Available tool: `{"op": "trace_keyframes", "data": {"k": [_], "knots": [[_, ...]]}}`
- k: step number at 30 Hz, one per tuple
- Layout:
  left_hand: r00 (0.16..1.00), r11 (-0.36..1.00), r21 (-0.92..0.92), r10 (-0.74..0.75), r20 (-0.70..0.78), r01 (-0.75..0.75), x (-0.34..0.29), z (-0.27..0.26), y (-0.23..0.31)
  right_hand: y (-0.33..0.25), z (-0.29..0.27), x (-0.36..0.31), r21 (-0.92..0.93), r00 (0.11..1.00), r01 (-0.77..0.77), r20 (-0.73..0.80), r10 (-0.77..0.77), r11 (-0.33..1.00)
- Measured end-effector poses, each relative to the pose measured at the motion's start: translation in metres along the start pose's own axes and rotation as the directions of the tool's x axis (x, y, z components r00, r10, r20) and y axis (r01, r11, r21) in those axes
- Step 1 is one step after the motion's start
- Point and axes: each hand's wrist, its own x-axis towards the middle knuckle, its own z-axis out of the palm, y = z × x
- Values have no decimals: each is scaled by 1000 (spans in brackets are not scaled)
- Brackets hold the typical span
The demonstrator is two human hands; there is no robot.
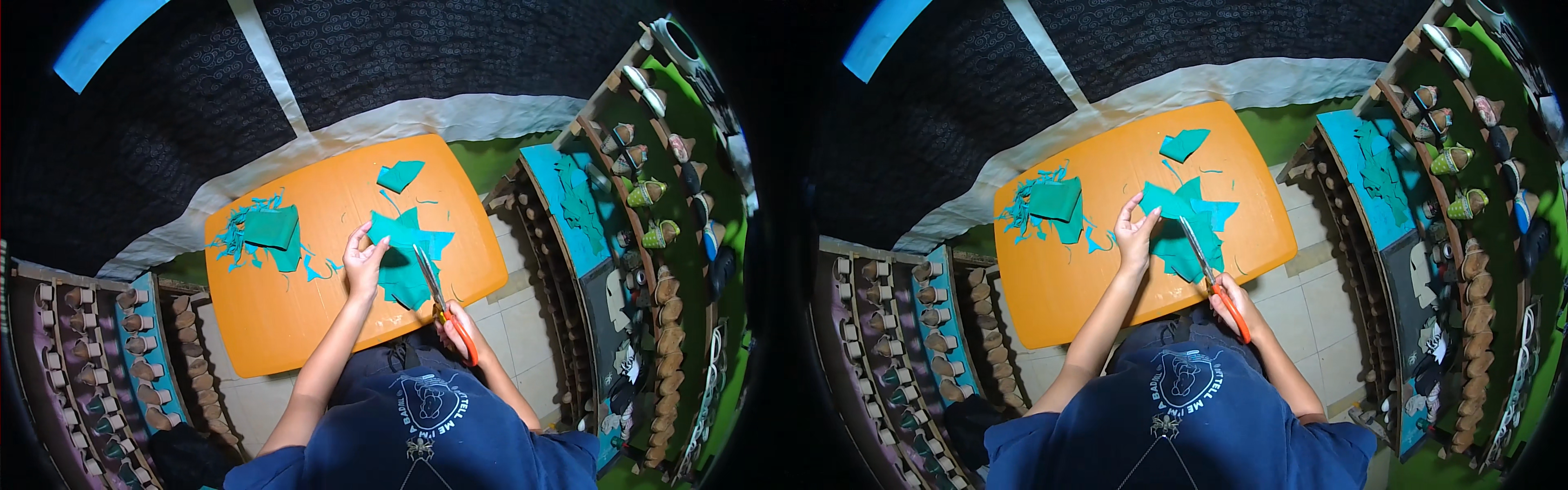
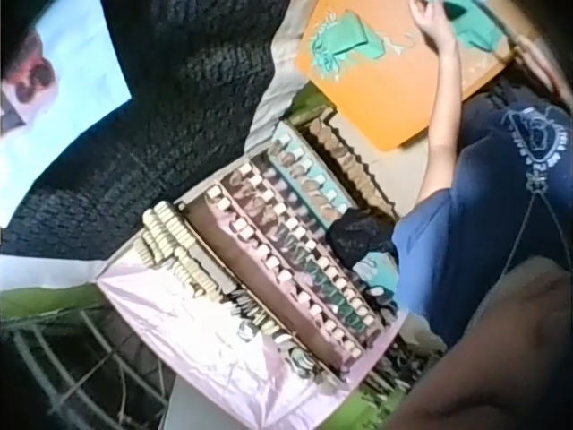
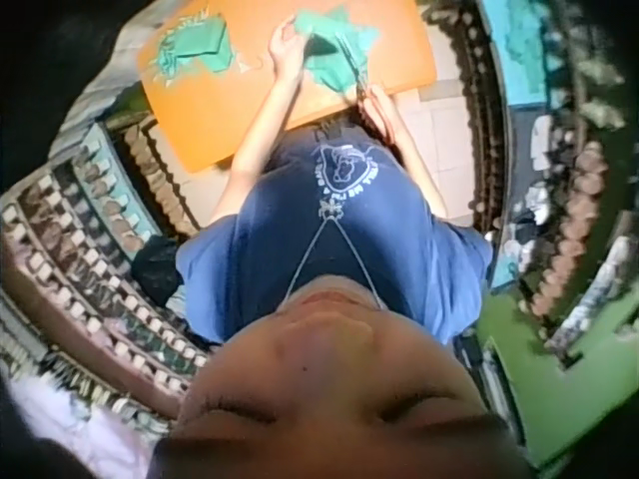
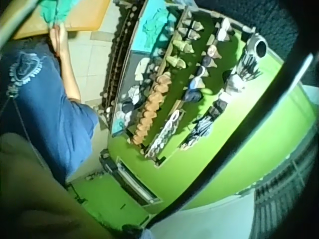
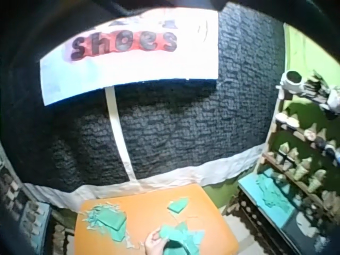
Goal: The person cuts a green fabric sheet into smaller pieces using orange-handled scissors on an orange table. They repeatedly reposition the fabric and trim edges to create multiple cut pieces, which accumulate on the table surface.
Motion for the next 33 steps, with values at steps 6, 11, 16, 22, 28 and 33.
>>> {"op": "trace_keyframes", "data": {"k": [6,11,16,22,28,33], "knots": [[930,929,123,-360,72,350,-14,-7,7,-2,-1,2,129,998,-62,-21,65,990],[997,612,790,-28,74,-42,-14,-43,-43,9,-7,15,-115,992,-97,-88,87,989],[994,657,751,-17,104,-67,20,-35,-46,11,-12,27,-303,976,-172,-179,121,937],[984,723,691,-130,123,9,95,-28,-65,4,-22,33,-591,971,-156,-238,14,791],[972,548,821,-52,228,-163,175,-46,-86,-8,-25,40,-669,978,-10,-163,-133,744],[972,168,963,-68,225,-211,198,4,-75,9,-42,42,-666,951,78,-173,-255,742]]}}
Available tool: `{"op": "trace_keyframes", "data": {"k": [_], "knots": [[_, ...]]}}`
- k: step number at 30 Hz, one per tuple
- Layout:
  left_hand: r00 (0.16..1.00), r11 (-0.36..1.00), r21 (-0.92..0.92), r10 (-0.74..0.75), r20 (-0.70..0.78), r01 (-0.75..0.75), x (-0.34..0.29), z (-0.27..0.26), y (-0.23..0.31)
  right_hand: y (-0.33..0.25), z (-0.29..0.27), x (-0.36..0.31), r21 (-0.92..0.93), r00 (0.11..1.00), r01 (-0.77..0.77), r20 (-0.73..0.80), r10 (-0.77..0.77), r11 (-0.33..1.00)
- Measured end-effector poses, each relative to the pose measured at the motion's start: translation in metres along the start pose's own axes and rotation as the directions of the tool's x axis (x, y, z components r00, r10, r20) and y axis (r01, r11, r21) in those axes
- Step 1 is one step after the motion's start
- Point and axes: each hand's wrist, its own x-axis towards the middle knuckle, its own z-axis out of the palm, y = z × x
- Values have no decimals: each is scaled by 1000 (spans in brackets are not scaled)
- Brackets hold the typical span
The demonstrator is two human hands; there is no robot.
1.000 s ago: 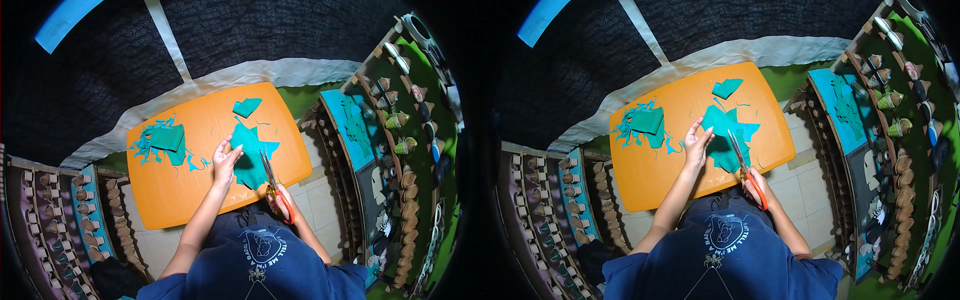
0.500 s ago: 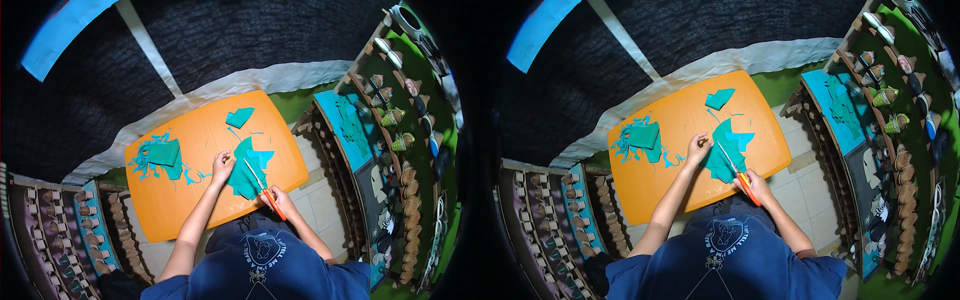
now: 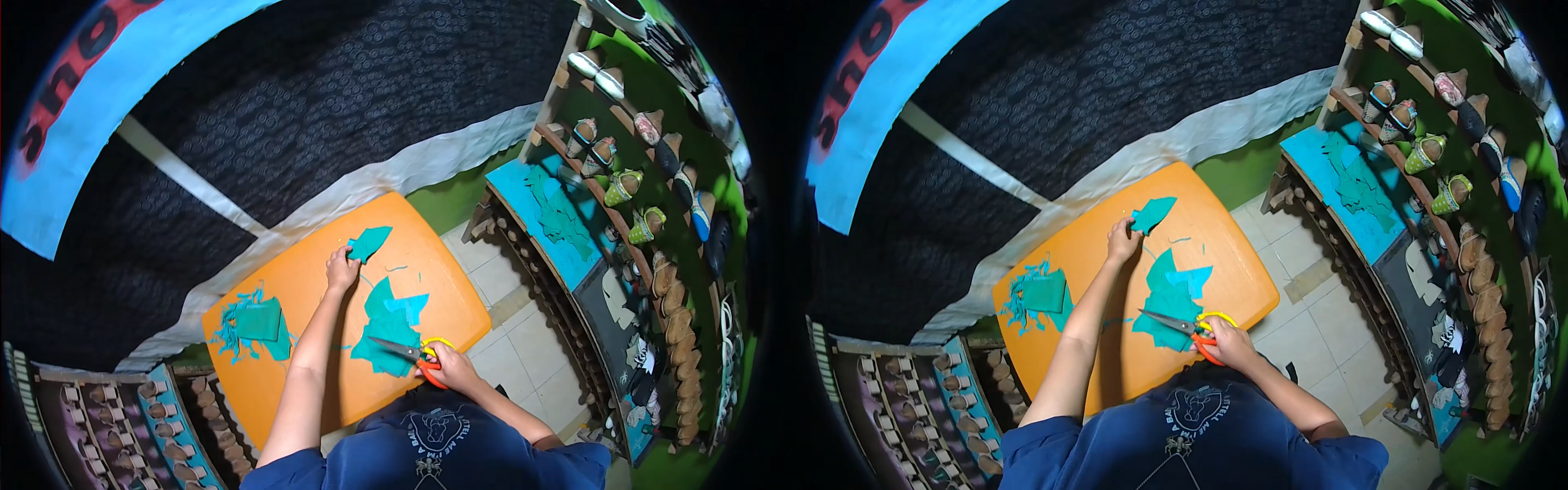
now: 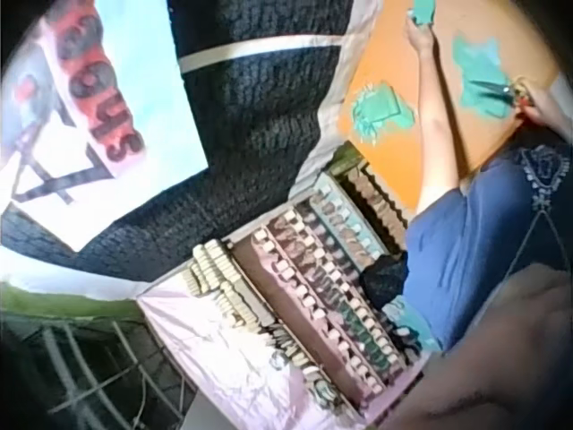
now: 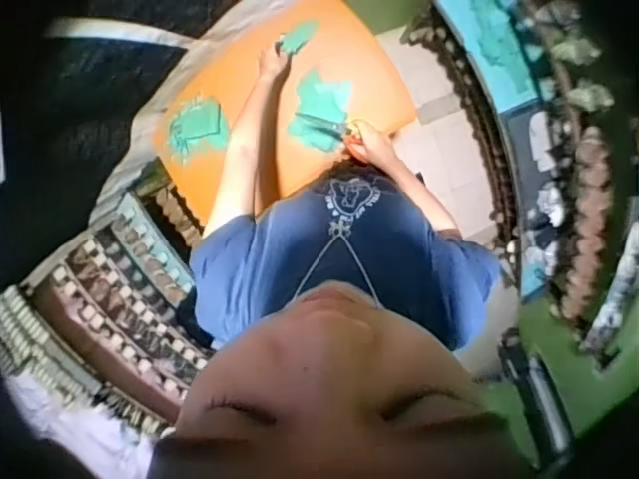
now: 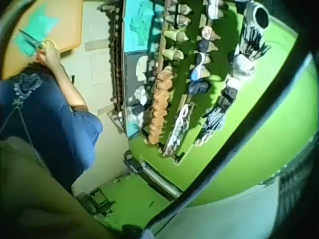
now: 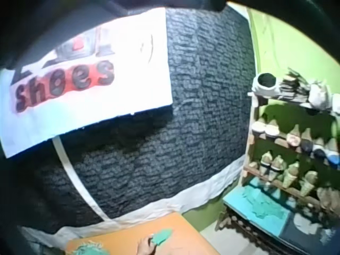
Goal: The person cuts a green fabric sheet into smaller pieces using orange-handled scissors on an orange table. They repeatedly reposition the fabric and trim edges to create multiple cut pieces, which accumulate on the table surface.
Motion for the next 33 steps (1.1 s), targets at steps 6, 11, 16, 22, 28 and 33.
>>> {"op": "trace_keyframes", "data": {"k": [6,11,16,22,28,33], "knots": [[993,975,214,-86,86,66,18,-8,31,14,-11,3,61,998,-41,48,38,997],[968,990,105,-118,222,96,32,-4,12,16,-17,11,81,998,-62,20,60,995],[879,998,-29,68,471,-62,31,-19,-4,26,-15,28,206,995,-92,-21,99,974],[912,940,-274,282,297,-201,-16,-88,30,22,-20,53,412,987,-158,102,127,897],[923,791,-567,362,131,-230,-80,-177,72,3,-34,69,524,894,-245,447,-19,816],[930,759,-631,331,159,-163,-123,-208,77,-47,-54,78,437,788,-241,609,-88,866]]}}
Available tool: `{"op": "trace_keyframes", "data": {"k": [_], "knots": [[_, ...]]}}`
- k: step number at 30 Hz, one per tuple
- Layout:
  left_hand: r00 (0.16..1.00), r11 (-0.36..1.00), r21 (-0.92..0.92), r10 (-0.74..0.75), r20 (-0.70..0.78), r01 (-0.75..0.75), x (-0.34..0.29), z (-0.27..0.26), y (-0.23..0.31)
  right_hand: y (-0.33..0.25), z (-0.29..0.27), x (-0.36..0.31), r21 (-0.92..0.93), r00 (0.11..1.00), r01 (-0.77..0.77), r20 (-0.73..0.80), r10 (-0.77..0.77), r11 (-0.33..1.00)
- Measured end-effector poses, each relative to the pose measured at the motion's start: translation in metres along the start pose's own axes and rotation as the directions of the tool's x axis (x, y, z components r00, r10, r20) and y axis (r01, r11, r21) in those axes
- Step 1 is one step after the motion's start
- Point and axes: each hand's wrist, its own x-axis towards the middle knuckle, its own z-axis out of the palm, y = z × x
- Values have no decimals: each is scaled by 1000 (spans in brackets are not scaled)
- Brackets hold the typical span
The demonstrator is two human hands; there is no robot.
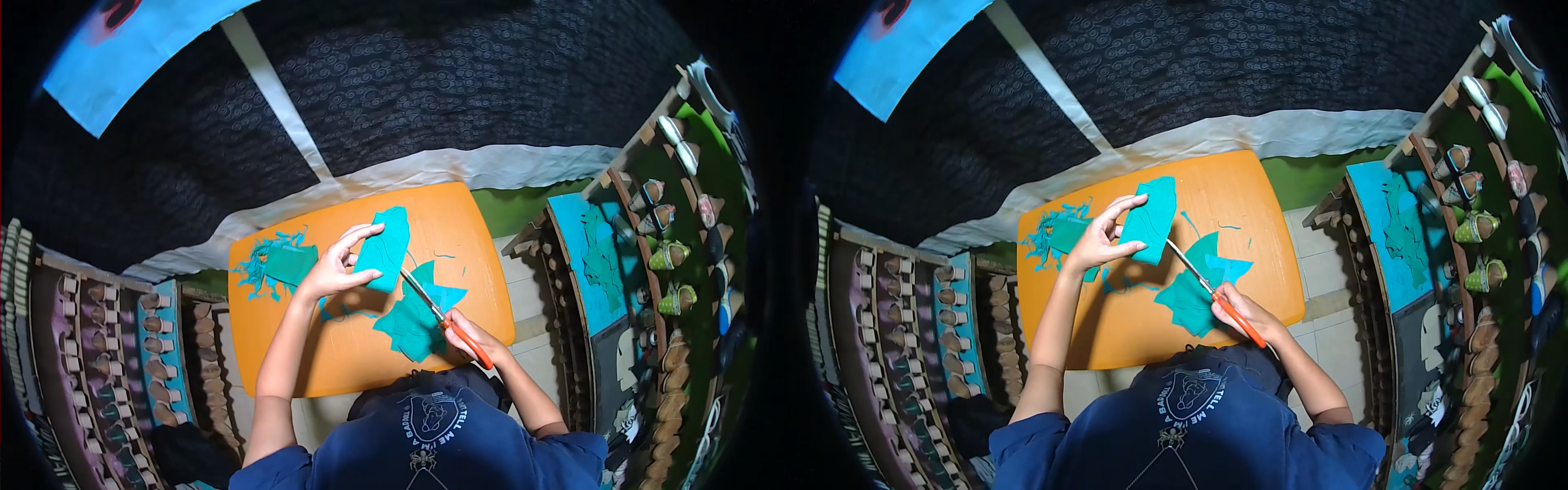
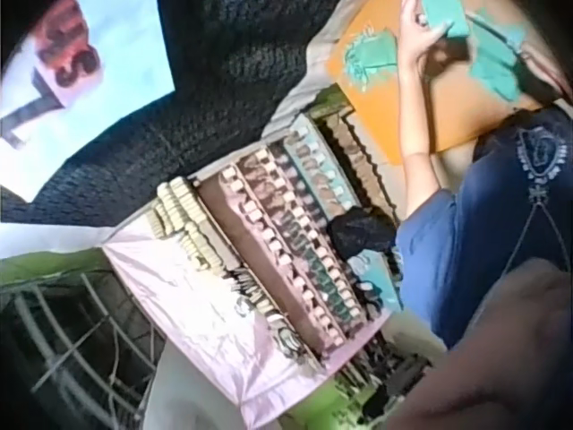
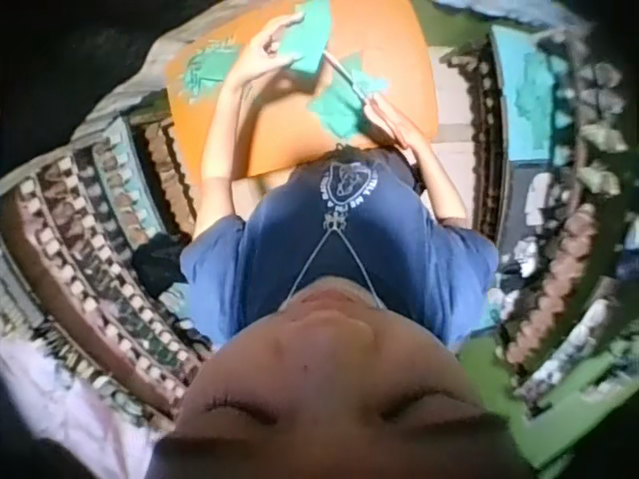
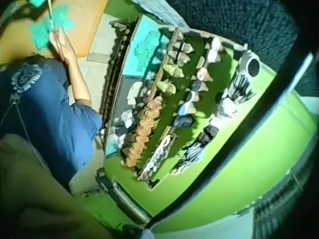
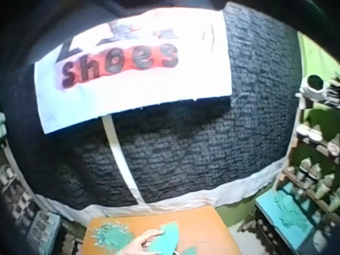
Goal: The person cuts a green fabric sheet into smaller pieces using orange-handled scissors on an orange table. They repeatedly reposition the fabric and trim edges to create multiple cut pieces, which accumulate on the table surface.
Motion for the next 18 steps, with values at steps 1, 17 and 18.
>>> {"op": "trace_keyframes", "data": {"k": [1,17,18], "knots": [[999,999,27,-34,16,33,-6,-1,4,-6,1,0,-4,999,-14,38,14,1000],[994,998,-60,9,109,-2,-25,16,27,-17,9,-1,-26,989,52,139,-47,998],[994,998,-69,1,106,6,-25,17,28,-18,9,-1,4,990,24,138,-24,1000]]}}
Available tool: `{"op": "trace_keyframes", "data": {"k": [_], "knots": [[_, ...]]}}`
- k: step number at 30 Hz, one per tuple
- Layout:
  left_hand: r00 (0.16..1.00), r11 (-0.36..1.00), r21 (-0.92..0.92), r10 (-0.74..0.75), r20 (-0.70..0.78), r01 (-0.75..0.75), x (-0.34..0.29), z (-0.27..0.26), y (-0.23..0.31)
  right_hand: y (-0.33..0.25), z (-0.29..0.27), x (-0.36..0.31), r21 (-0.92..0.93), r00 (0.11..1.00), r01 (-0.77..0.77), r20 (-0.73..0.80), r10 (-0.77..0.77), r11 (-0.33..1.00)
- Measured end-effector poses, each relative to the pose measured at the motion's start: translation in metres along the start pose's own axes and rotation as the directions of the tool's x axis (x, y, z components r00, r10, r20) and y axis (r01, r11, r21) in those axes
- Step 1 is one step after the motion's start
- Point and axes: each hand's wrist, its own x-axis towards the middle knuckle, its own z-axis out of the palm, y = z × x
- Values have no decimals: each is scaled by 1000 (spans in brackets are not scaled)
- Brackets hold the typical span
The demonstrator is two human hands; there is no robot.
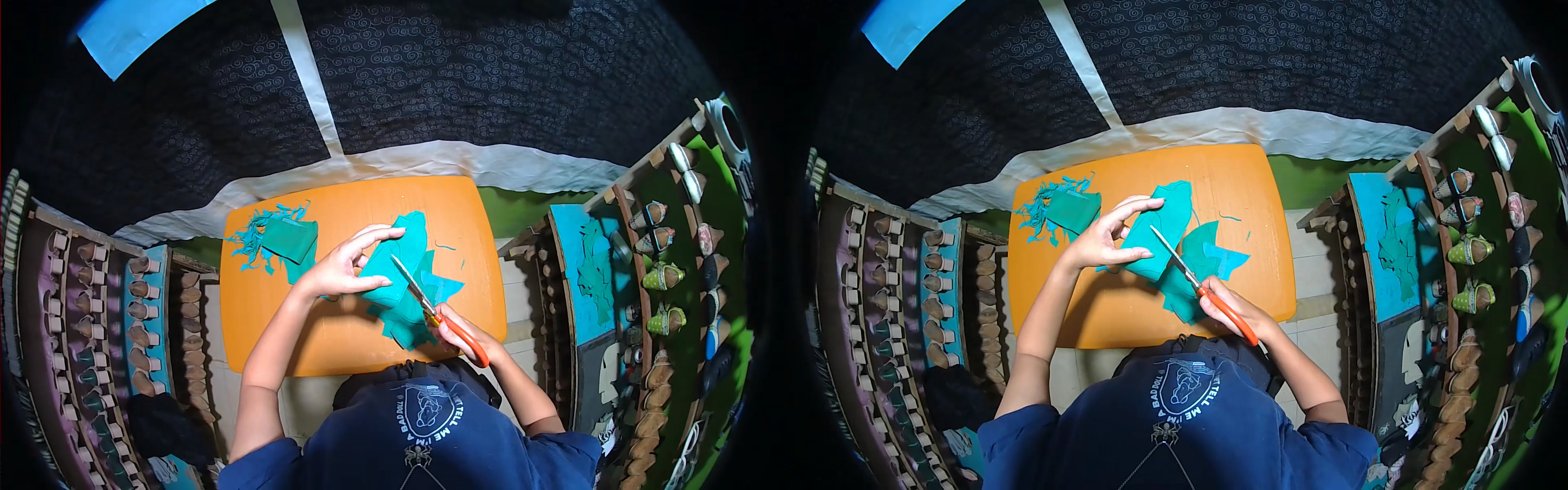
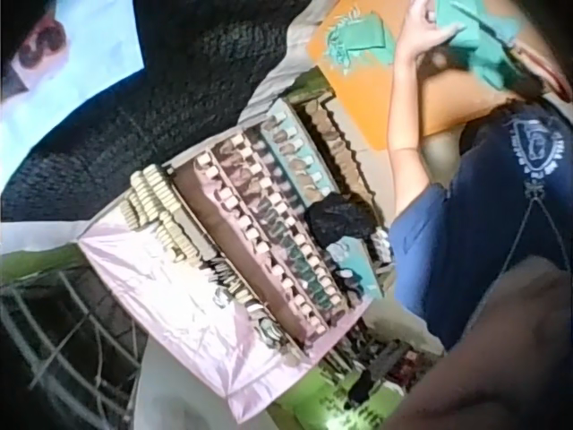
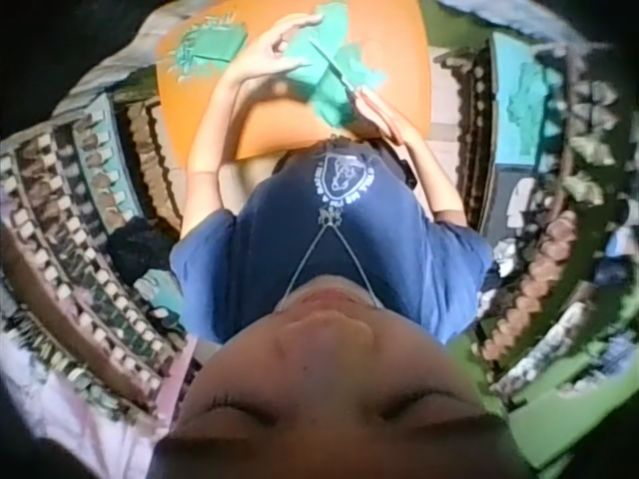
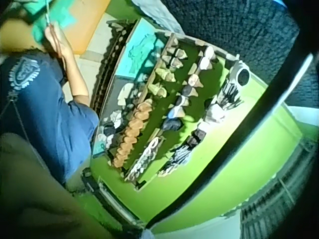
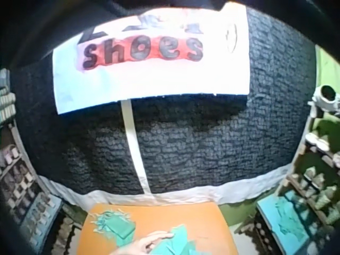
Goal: The person cuts a green fabric sheet into smaller pieces using orange-handled scissors on an orange table. They repeatedly reposition the fabric and trim edges to create multiple cut pieces, which accumulate on the table surface.
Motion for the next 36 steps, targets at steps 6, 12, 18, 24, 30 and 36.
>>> {"op": "trace_keyframes", "data": {"k": [6,12,18,24,30,36], "knots": [[1000,1000,-7,18,6,-18,-1,1,0,-3,-4,-1,25,1000,-8,25,7,1000],[999,999,-17,38,10,-38,-1,1,-3,-7,-4,-3,16,999,17,47,-18,1000],[998,998,11,55,29,-55,0,0,-1,-6,-5,-3,7,999,-10,37,10,1000],[998,999,-26,21,64,-20,1,-1,-3,-9,-5,-6,-1,999,-17,34,17,1000],[996,999,-33,-4,86,7,2,1,3,-6,-6,-8,-63,1000,26,6,-26,998],[996,999,-48,14,89,-10,2,1,7,-19,-1,-14,5,999,-25,-25,25,1000]]}}
